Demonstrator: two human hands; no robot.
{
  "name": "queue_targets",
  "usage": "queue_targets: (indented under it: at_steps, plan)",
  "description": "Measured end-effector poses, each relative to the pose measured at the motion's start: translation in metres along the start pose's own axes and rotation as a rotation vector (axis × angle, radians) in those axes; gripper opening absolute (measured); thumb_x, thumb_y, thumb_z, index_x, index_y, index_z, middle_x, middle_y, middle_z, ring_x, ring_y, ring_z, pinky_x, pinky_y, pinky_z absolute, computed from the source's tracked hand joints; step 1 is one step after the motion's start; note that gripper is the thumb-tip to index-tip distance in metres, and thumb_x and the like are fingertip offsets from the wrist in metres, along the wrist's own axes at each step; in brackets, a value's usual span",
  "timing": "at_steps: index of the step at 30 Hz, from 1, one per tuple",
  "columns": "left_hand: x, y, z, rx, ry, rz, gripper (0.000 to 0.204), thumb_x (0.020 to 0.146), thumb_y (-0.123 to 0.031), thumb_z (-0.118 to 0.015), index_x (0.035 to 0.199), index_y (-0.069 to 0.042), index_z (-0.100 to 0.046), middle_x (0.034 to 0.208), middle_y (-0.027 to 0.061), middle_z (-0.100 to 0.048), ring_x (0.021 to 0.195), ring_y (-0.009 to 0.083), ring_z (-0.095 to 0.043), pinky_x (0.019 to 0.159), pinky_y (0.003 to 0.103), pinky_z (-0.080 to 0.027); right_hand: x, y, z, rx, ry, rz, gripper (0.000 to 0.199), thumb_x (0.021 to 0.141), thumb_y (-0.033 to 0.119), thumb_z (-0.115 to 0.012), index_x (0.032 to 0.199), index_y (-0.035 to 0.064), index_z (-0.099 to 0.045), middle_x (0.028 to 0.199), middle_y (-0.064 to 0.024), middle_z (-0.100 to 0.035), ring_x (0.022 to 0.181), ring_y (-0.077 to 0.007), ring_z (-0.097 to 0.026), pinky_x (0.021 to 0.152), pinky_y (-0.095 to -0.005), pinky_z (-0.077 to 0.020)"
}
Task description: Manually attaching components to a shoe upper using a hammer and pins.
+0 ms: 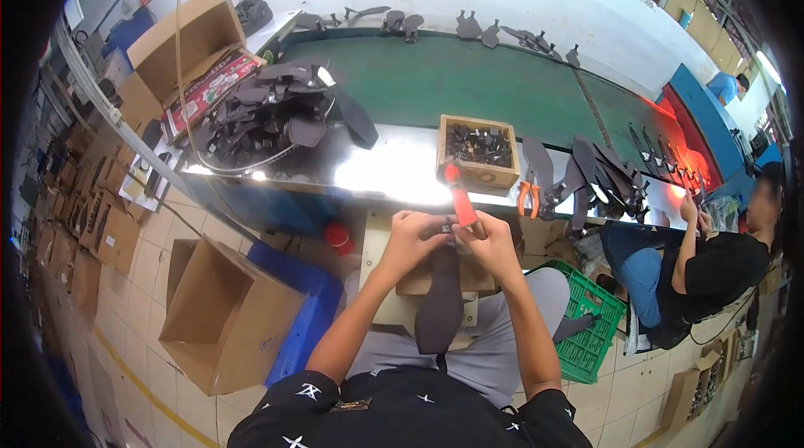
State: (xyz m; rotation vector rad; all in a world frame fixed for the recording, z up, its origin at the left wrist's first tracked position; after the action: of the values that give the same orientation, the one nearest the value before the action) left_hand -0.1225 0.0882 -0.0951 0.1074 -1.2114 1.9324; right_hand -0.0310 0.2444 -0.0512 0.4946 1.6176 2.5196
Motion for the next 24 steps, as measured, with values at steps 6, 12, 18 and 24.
queue_targets:
  at_steps: [6,12,18,24]
  plan:
    - [-0.004,0.002,0.001,-0.072,-0.018,-0.054,0.028,0.076,-0.022,-0.078,0.1,-0.011,-0.072,0.093,0.007,-0.07,0.094,0.0236,-0.064,0.097,0.041,-0.035,-0.004,0.013,0.0,-0.16,0.024,0.307,0.029,0.075,-0.001,-0.067,0.104,-0.0005,-0.066,0.101,-0.0145,-0.068,0.089,-0.0339,-0.066,0.078,-0.037,-0.0526]
    - [0.003,-0.016,0.01,-0.218,0.045,0.073,0.028,0.073,-0.013,-0.078,0.097,-0.003,-0.069,0.086,0.0155,-0.068,0.082,0.0333,-0.065,0.076,0.037,-0.05,-0.009,0.026,0.005,-0.424,0.053,0.337,0.024,0.079,0.001,-0.067,0.103,0.0017,-0.065,0.1,-0.0133,-0.068,0.087,-0.0303,-0.068,0.075,-0.0365,-0.0533]
    - [0.002,-0.007,0.006,-0.382,0.051,0.092,0.028,0.076,-0.012,-0.077,0.101,-0.002,-0.072,0.09,0.0132,-0.073,0.079,0.019,-0.069,0.073,0.032,-0.054,-0.055,0.043,0.013,-0.097,-0.174,-0.071,0.023,0.097,0.014,-0.058,0.116,0.0011,-0.058,0.078,-0.0124,-0.063,0.067,-0.0208,-0.062,0.063,-0.0313,-0.049]
    - [0.002,-0.005,0.006,-0.37,0.062,0.079,0.027,0.077,-0.01,-0.075,0.103,-0.003,-0.073,0.094,0.0137,-0.073,0.084,0.0199,-0.069,0.075,0.03,-0.054,-0.092,0.072,0.019,-0.145,-0.078,-0.057,0.031,0.1,0.014,-0.053,0.127,-0.0016,-0.051,0.078,-0.0174,-0.062,0.067,-0.0273,-0.061,0.063,-0.0358,-0.0486]
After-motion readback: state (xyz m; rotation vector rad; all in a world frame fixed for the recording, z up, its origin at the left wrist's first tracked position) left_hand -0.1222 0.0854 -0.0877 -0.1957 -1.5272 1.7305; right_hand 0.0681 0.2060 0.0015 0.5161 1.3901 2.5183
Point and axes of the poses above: each hand's wrist, its own x-axis towards the middle knuckle, its own z-axis out of the back of the hand, y = z × x, the point moved 3 cm from there along x, towards the middle knuckle
